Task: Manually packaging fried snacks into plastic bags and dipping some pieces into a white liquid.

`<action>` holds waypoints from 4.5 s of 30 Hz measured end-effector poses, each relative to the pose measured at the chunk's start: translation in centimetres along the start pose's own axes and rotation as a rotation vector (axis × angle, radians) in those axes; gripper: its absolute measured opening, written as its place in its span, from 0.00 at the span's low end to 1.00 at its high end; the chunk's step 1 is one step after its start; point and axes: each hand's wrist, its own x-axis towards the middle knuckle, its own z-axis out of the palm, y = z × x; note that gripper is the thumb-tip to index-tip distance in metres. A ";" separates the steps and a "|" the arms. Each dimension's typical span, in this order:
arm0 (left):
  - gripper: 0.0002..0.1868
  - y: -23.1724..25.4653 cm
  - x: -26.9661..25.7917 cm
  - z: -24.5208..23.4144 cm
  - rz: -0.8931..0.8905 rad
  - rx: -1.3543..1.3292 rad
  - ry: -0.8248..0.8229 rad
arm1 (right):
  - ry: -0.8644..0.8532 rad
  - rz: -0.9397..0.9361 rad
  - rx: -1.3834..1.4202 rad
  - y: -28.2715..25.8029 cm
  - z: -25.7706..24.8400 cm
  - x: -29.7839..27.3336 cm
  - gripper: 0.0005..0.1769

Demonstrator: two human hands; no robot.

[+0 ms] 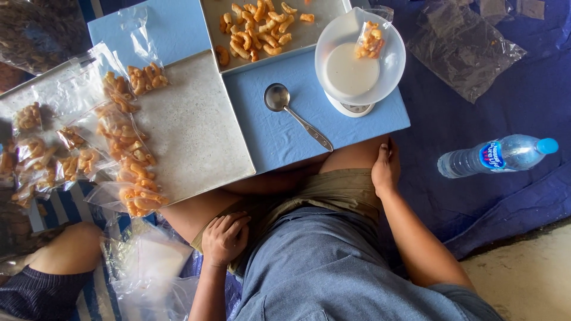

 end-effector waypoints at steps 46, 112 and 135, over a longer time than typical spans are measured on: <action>0.07 -0.4 -1.4 1.1 -0.057 -0.055 0.023 | -0.012 -1.335 -0.950 -21.6 -4.2 12.8 0.08; 0.19 -23.7 7.5 -23.6 -0.799 0.182 0.114 | -0.430 -1.335 -0.064 -6.0 1.8 -9.2 0.09; 0.12 3.3 41.8 1.9 0.226 -0.358 -0.194 | -0.422 -1.098 -0.373 2.0 0.9 -6.4 0.09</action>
